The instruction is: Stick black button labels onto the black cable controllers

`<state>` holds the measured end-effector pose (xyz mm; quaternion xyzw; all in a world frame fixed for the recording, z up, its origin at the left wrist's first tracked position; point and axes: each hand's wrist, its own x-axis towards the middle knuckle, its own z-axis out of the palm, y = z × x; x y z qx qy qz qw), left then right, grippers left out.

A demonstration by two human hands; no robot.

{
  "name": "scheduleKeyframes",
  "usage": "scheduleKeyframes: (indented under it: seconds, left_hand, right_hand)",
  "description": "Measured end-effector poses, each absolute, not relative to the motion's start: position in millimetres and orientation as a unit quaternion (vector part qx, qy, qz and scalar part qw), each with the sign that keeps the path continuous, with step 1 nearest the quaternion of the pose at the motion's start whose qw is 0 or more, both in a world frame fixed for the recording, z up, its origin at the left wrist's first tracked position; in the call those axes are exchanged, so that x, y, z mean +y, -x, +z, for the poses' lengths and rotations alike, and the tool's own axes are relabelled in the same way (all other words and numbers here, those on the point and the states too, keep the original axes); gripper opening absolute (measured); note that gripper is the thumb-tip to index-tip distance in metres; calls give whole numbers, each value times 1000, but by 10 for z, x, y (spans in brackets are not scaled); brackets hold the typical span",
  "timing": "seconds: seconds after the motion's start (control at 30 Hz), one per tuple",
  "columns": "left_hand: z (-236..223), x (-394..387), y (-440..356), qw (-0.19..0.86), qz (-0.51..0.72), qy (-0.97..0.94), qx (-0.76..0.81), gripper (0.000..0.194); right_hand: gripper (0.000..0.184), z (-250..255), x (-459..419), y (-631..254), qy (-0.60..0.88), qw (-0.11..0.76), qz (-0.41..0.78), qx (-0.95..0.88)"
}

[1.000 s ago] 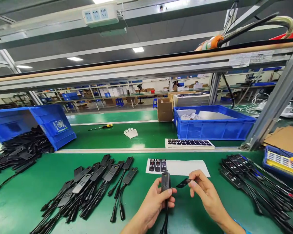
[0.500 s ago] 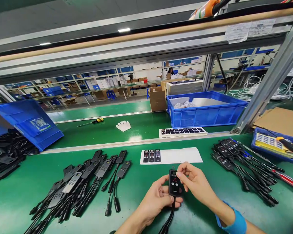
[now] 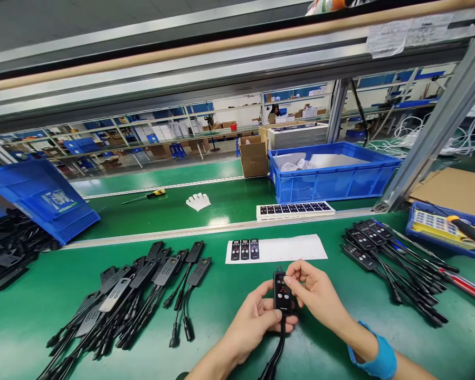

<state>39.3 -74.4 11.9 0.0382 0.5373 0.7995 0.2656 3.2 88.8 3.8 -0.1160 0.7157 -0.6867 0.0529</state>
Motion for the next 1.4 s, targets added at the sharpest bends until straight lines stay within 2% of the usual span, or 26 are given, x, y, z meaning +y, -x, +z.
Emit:
scheduleKeyframes:
  seconds: [0.43,0.83,0.97,1.07,1.23,1.33,1.4]
  left_hand:
    - [107,-733,-414,252,791,-61,554,68]
    - [88,-718,-406,245,791,-71,557,61]
    - [98,-730,-396,252,791,-51,556,61]
    - [97,-734,-399,262,797,-21,543,55]
    - [59,-722,-376,245,818,3,521,40]
    - [31,-726,-344,229,825,5,516,33]
    - [26,-735,-324,215,832,0,511,30]
  right_hand:
    - [25,2,866,-22,86,38,-693,715]
    - [24,28,857,-26,70,34,-680,729]
    - [22,-3,876,-9,74,9,-648,758]
    - [29,-41,886,13,93,-5,-624,776]
    - [31,-108,842,-5,139,57,-611,778]
    - [42,-121,793,-58,162,89,-608,772]
    - [59,-112,765,-97,176,116,-621,755]
